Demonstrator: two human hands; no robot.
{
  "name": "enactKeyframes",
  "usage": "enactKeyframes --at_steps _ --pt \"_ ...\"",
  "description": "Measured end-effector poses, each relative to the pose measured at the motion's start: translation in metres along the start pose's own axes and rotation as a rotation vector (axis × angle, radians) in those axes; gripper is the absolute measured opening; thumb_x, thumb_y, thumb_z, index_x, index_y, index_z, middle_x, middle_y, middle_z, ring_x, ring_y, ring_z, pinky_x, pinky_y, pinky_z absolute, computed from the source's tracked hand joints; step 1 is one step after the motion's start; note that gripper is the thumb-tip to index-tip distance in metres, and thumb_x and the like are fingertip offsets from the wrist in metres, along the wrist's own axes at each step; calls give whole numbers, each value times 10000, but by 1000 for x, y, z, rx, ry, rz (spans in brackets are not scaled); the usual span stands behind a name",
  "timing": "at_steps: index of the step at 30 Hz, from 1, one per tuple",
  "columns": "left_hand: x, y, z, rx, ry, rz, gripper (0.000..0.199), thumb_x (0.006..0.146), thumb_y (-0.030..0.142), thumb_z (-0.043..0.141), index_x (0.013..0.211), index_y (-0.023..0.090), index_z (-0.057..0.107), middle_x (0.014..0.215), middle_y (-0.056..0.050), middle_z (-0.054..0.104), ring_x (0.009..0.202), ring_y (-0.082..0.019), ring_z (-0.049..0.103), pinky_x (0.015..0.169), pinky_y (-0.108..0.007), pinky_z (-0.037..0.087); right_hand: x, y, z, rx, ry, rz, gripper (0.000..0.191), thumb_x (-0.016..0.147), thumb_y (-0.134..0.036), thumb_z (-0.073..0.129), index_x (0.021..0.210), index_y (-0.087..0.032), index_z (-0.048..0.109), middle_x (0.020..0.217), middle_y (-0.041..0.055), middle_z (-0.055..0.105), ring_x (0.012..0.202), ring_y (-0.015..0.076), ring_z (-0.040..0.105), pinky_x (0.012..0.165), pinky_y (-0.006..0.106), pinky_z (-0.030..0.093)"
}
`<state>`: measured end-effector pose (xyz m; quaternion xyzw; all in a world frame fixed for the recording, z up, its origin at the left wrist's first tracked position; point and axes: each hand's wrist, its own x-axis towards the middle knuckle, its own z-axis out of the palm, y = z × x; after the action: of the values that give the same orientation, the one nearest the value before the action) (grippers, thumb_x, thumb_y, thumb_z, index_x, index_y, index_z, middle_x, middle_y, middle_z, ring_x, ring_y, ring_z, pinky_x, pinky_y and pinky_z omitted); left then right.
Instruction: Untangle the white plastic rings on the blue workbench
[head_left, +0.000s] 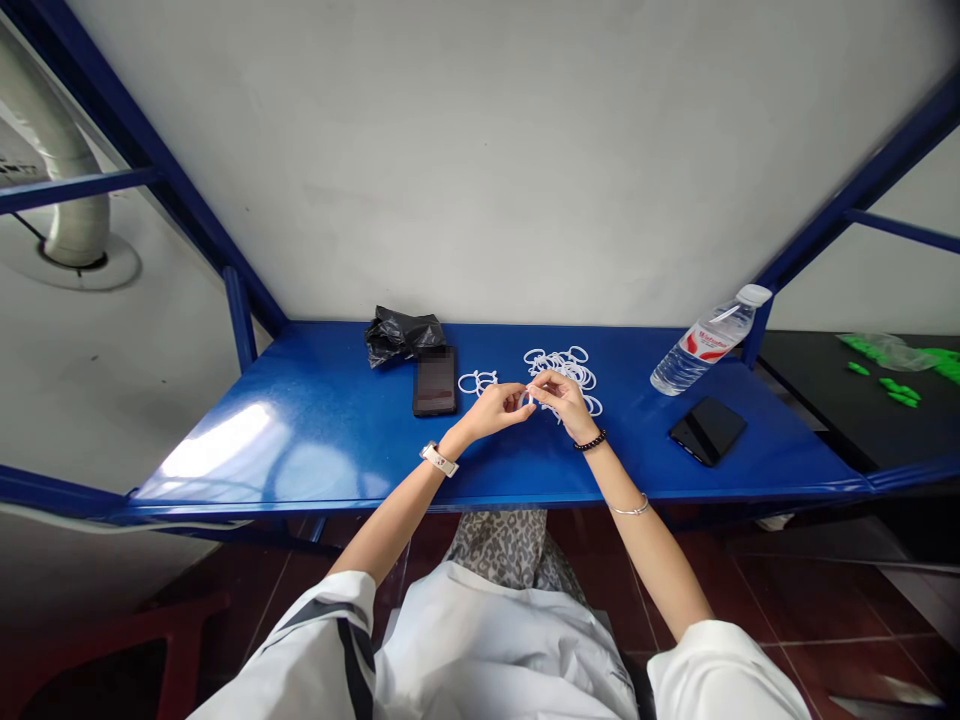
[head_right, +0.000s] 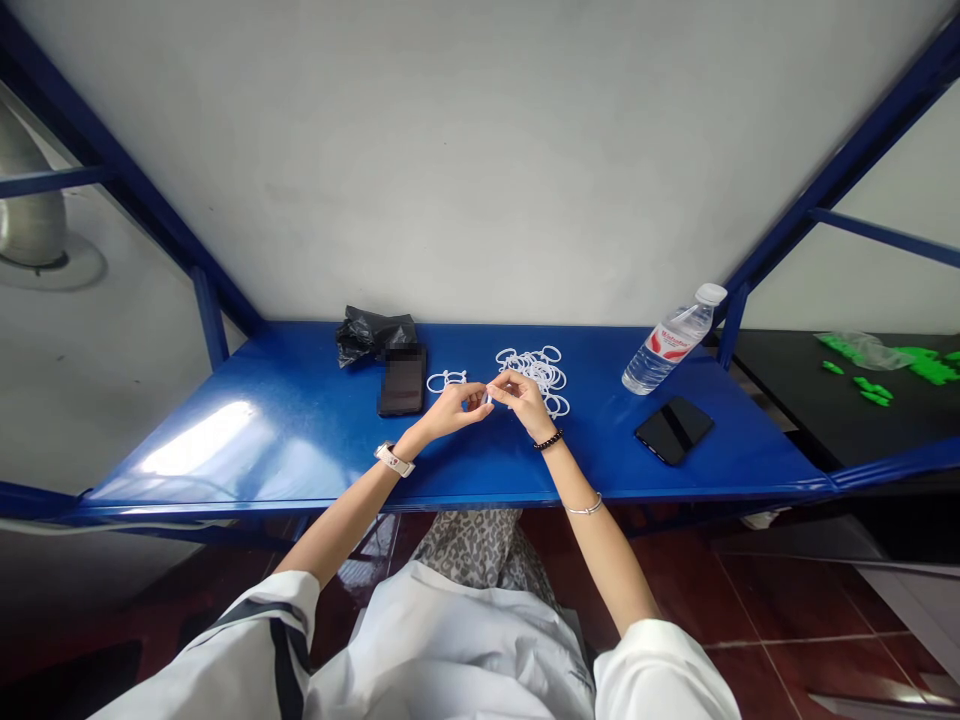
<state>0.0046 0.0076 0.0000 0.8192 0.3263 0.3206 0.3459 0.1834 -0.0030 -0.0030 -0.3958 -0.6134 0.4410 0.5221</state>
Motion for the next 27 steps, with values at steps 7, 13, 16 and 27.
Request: enactKeyframes --at_steps 7,13,16,27 --pt "-1 1 -1 -12 -15 -2 354 878 478 541 716 164 519 621 21 509 574 -103 434 587 -247 344 1 1 -1 46 -21 7 267 730 -436 808 719 -214 661 751 -9 613 747 154 576 726 301 470" --pt "-1 4 -1 -19 -22 -15 378 871 505 542 706 167 510 611 27 498 563 -99 420 580 -250 339 0 0 -1 47 -32 8 267 727 -438 807 702 -221 654 749 -8 599 746 156 561 711 302 464" --pt "-1 4 -1 -17 -24 -12 384 864 512 543 694 172 498 604 29 488 560 -101 417 573 -250 336 1 1 -2 58 -33 7 269 713 -433 819 691 -222 654 743 -9 590 735 152 546 690 293 452" --pt "-1 1 1 -21 26 -20 361 869 494 556 729 163 536 602 35 472 561 -100 409 563 -251 317 1 5 0 68 -1 69 320 694 -487 823 723 -216 655 737 -7 614 735 150 566 709 288 467"
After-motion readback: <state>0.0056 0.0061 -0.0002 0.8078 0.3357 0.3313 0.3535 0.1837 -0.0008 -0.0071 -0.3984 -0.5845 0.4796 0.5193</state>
